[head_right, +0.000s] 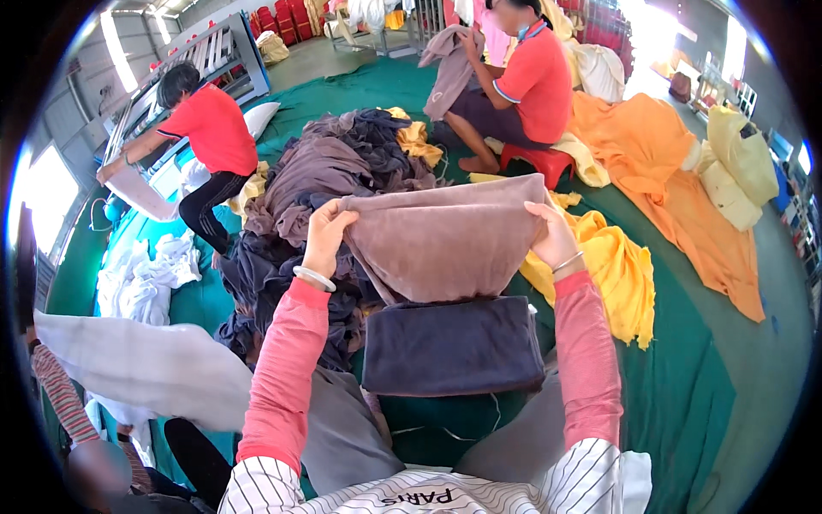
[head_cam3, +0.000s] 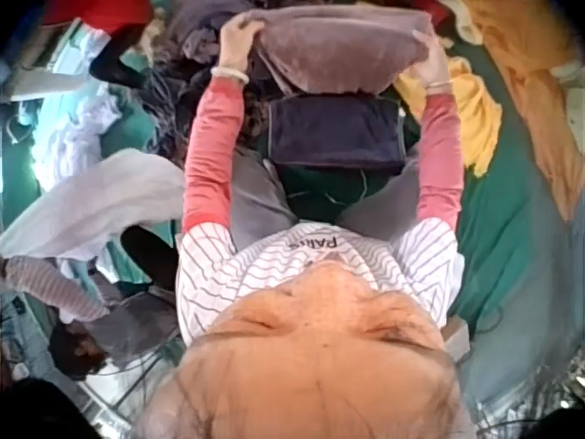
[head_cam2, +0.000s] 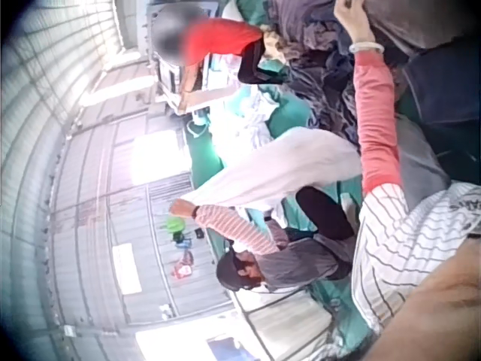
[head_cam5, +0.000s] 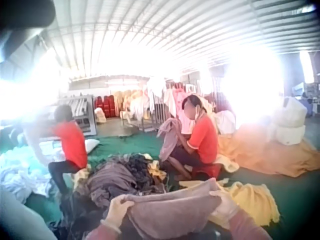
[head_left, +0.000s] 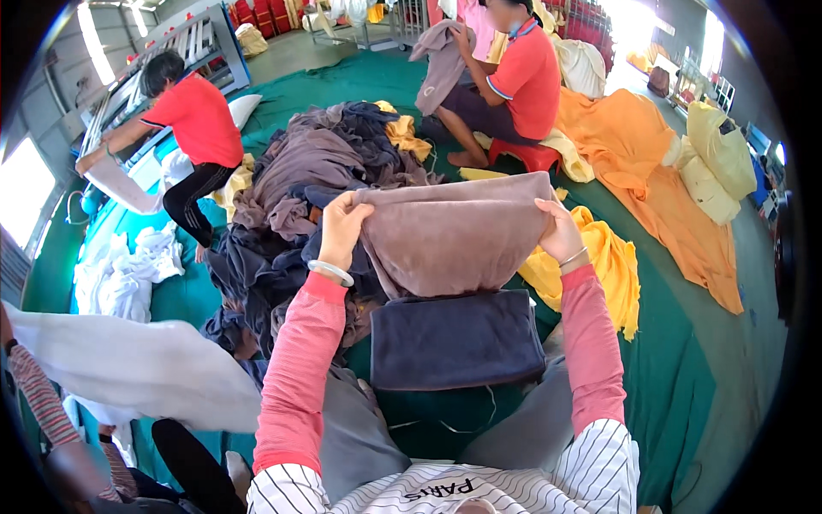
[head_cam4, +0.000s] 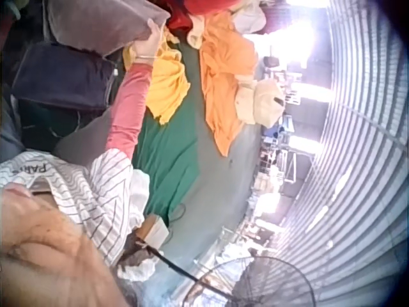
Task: The person folds fabric items from a pile, placing each folded piece onto a stack on their lap.
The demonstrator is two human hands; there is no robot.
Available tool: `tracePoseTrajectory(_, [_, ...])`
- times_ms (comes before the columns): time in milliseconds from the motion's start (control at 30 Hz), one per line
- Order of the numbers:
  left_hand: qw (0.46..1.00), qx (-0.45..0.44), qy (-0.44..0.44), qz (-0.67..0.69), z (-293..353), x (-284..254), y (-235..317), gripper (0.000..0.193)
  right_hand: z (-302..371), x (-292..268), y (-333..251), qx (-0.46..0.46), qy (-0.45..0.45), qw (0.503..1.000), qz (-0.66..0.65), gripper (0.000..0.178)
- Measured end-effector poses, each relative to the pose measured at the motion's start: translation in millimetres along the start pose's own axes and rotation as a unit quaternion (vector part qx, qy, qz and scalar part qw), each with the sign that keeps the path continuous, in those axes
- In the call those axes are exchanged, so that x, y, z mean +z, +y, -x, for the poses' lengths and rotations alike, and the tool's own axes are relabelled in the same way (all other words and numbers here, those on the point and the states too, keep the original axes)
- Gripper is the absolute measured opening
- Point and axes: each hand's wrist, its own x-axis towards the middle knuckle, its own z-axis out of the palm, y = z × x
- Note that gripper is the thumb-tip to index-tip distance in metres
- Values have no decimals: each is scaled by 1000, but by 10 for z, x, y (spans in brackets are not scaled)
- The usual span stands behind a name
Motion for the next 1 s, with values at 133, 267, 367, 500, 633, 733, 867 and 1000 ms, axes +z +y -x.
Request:
tracePoseTrajectory(133, [998,17,50,-21,14,70,107,23,80,-106,-195,-53,53,996,49,57])
tracePoseTrajectory(267, [996,-16,-28,83,38,24,136,31,194,-209,-341,-69,13,992,105,61])
tracePoseTrajectory(367, [989,-18,-30,142,98,105,247,33,281,-278,-446,-96,-16,989,108,56])
tracePoseTrajectory(500, [997,12,-65,32,38,77,104,36,288,-582,-526,-140,68,942,297,43])
tracePoseTrajectory(633, [948,110,-11,-298,-12,102,-102,23,229,-655,-429,-175,184,875,413,41])
tracePoseTrajectory(733, [951,128,-4,-280,55,259,185,16,344,-685,-531,-221,157,920,282,42])
tracePoseTrajectory(867, [917,182,-76,-348,445,204,822,9,810,-432,-754,-235,115,932,252,41])
tracePoseTrajectory(1000, [918,182,-259,-240,1026,2,1031,14,1579,-462,-882,-203,98,909,351,57])
